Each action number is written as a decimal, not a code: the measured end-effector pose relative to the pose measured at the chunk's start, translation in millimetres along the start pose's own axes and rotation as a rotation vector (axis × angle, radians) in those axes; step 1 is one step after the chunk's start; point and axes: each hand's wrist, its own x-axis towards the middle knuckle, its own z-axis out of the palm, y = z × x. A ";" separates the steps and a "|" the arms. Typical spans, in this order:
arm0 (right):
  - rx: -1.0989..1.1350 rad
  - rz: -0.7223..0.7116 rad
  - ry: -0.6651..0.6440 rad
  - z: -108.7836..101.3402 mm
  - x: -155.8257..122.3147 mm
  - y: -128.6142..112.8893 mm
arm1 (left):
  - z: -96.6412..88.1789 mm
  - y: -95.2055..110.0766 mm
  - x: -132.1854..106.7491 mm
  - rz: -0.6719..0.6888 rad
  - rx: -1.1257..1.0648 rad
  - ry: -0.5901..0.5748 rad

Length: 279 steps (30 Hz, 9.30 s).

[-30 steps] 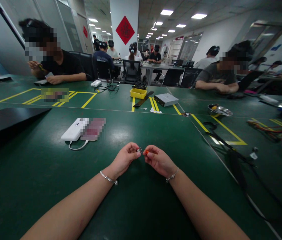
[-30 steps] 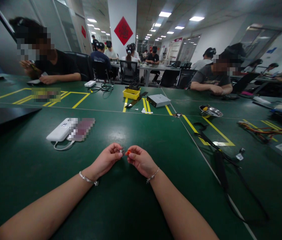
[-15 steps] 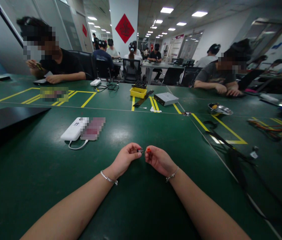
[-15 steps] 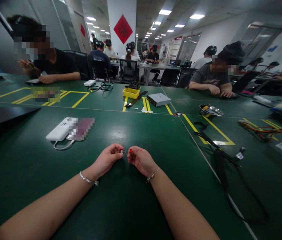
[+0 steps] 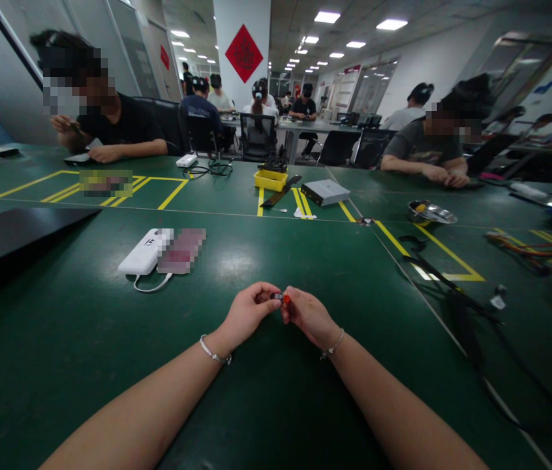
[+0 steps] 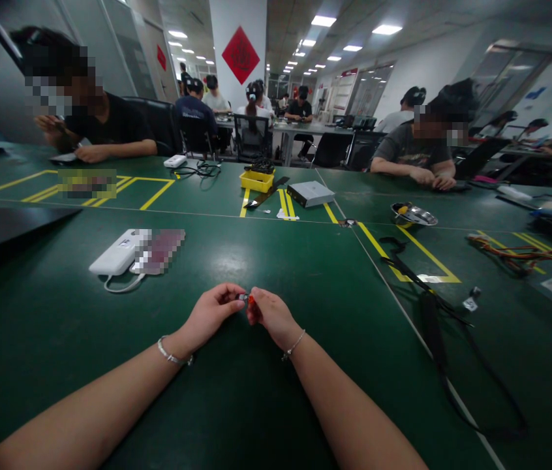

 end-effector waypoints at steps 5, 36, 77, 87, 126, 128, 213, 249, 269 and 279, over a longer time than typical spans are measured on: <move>-0.212 -0.146 0.047 -0.3 -0.1 0.0 | -0.1 1.0 -0.9 0.064 0.124 0.048; -0.053 -0.190 -0.015 3.8 0.2 8.5 | 4.8 -2.1 -6.5 0.286 0.219 0.125; 0.410 0.119 -0.167 0.1 -3.0 5.8 | -0.6 -8.1 1.8 0.366 0.375 0.224; 0.176 -0.066 -0.113 -10.6 -1.4 -6.2 | -1.3 -4.6 -2.0 0.380 0.536 0.115; -1.469 -0.370 0.065 -20.8 -1.0 0.7 | -4.0 -12.2 2.9 0.324 0.982 -0.011; -1.515 -0.368 0.216 -40.8 -0.6 -12.3 | -3.9 -10.4 1.9 0.313 0.980 -0.009; -1.583 0.274 1.004 -175.7 -39.4 -48.5 | -0.2 -3.5 5.6 0.011 -0.127 0.071; 0.331 0.014 -0.090 -25.6 -3.6 -9.9 | -1.2 -6.2 2.1 -0.021 -0.240 -0.153; 0.279 -0.096 -0.057 -21.1 -1.1 -5.0 | 0.7 -4.1 2.1 -0.022 -0.284 -0.113; 0.294 -0.004 -0.018 -20.4 -1.5 -5.3 | 1.5 -7.0 3.2 0.022 -0.206 -0.089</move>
